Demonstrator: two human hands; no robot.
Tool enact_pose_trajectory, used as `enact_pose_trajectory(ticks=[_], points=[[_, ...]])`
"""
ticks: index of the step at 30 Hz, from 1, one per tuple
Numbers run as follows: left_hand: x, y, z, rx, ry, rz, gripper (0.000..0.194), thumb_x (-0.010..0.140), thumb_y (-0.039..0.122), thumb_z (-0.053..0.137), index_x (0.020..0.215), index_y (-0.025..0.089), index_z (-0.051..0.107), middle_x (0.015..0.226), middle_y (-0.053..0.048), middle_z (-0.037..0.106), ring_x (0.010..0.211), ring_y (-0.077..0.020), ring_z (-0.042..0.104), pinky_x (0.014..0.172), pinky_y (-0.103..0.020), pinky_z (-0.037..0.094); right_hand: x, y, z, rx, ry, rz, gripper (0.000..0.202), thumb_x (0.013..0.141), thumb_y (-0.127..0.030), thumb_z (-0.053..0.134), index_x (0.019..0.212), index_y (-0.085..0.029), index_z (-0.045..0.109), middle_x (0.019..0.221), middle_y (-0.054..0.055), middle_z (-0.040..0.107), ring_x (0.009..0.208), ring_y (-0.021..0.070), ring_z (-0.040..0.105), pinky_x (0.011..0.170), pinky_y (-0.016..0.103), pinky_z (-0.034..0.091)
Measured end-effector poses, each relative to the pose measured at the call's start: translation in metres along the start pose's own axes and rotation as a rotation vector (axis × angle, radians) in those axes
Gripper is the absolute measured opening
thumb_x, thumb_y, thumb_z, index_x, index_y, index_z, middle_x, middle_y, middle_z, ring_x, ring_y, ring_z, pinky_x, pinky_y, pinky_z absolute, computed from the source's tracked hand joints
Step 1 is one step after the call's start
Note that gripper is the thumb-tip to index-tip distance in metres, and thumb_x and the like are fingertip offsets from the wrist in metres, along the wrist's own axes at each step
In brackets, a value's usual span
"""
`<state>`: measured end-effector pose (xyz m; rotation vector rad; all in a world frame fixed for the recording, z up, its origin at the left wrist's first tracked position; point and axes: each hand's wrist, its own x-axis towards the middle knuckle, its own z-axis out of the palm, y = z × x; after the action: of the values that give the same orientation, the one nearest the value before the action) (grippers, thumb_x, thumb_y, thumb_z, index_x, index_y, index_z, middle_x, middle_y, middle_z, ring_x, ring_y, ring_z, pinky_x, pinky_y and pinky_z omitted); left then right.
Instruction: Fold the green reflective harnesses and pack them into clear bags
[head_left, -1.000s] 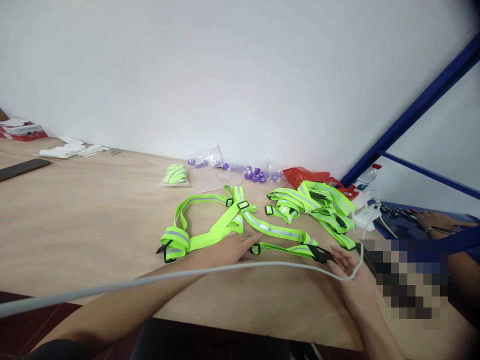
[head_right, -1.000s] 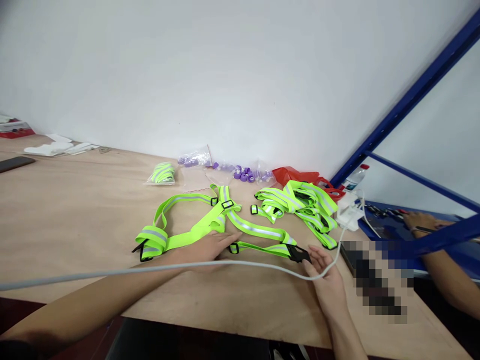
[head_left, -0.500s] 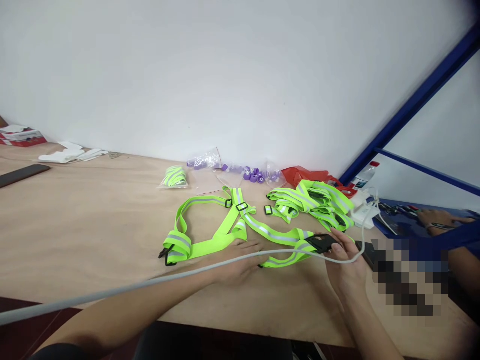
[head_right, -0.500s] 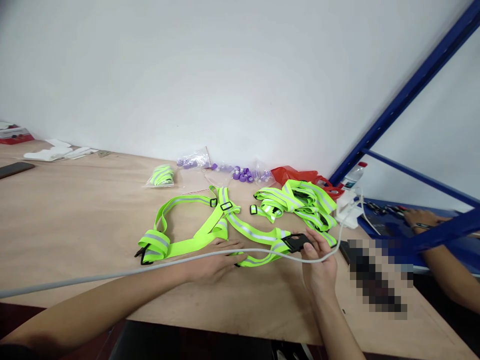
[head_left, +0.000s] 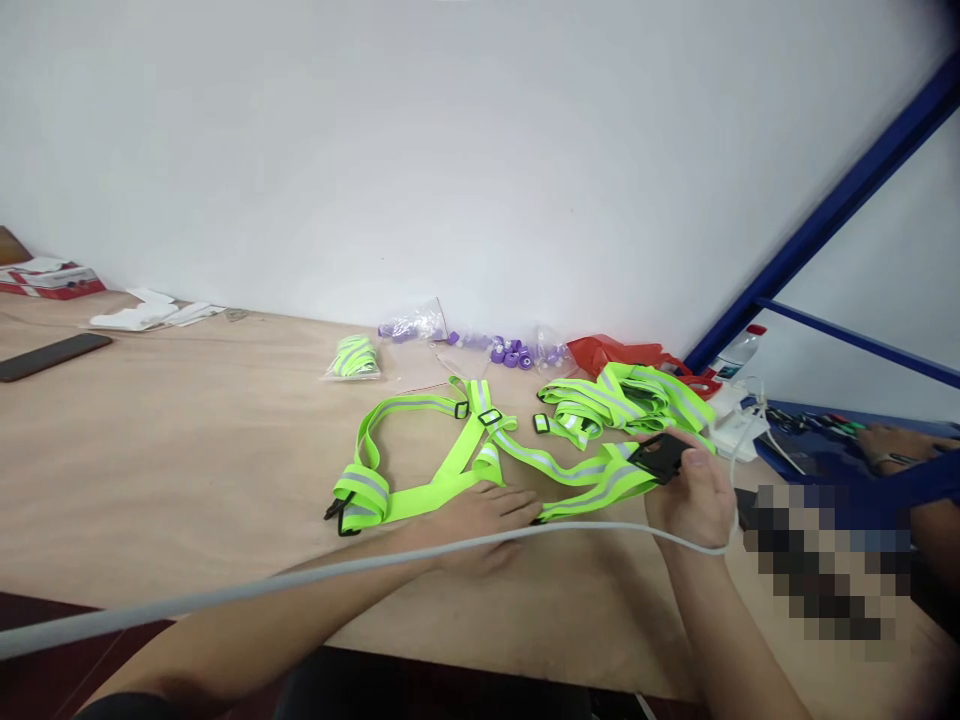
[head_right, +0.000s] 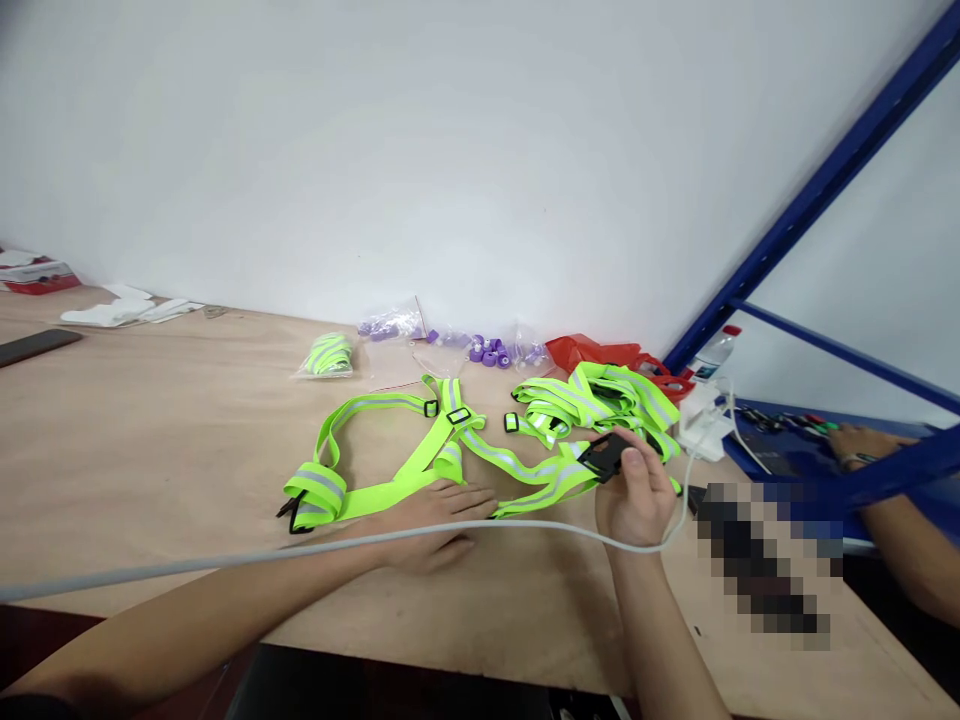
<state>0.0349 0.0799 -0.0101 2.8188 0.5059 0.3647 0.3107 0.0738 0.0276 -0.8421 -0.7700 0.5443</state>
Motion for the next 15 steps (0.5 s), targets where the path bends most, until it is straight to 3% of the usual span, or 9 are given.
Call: enact_pose_trajectory(ticks=[5, 8, 11, 15], points=[[-0.001, -0.002, -0.020, 0.076, 0.071, 0.076, 0.036, 0.100, 0.025, 0.047, 0.135, 0.020, 0.055, 0.136, -0.010, 0.063, 0.130, -0.0253, 0.053, 0.113, -0.042, 0.036, 0.013, 0.000, -0.012, 0.008, 0.055, 0.043, 0.038, 0.077, -0.048, 0.076, 0.100, -0.018, 0.076, 0.087, 0.003, 0.073, 0.075, 0.0188, 0.070, 0.081, 0.040, 0.058], [-0.011, 0.002, -0.042, 0.171, 0.086, -0.134, 0.025, 0.100, 0.027, 0.050, 0.118, 0.020, 0.066, 0.114, -0.011, 0.070, 0.114, -0.0280, 0.061, 0.103, -0.045, 0.042, 0.013, -0.006, -0.027, -0.227, -0.025, 0.003, 0.037, 0.073, -0.047, 0.081, 0.100, -0.022, 0.079, 0.093, 0.004, 0.076, 0.076, 0.0199, 0.071, 0.081, 0.041, 0.060], [-0.040, 0.003, -0.066, 0.224, 0.087, -0.372, 0.028, 0.098, 0.037, 0.057, 0.117, 0.019, 0.068, 0.103, -0.011, 0.071, 0.104, -0.0305, 0.063, 0.100, -0.050, 0.043, 0.009, -0.021, -0.035, -0.626, -0.310, -0.095, 0.029, 0.074, -0.045, 0.081, 0.095, -0.026, 0.082, 0.093, 0.004, 0.080, 0.085, 0.0250, 0.074, 0.086, 0.042, 0.061], [-0.099, -0.004, -0.084, 0.202, 0.044, -0.466, 0.035, 0.094, 0.039, 0.065, 0.126, 0.027, 0.065, 0.127, -0.007, 0.068, 0.124, -0.0299, 0.058, 0.119, -0.056, 0.022, -0.004, -0.034, -0.019, -0.827, -0.777, -0.175, 0.022, 0.087, -0.042, 0.068, 0.094, -0.028, 0.083, 0.095, 0.005, 0.081, 0.089, 0.0265, 0.076, 0.084, 0.041, 0.063]])
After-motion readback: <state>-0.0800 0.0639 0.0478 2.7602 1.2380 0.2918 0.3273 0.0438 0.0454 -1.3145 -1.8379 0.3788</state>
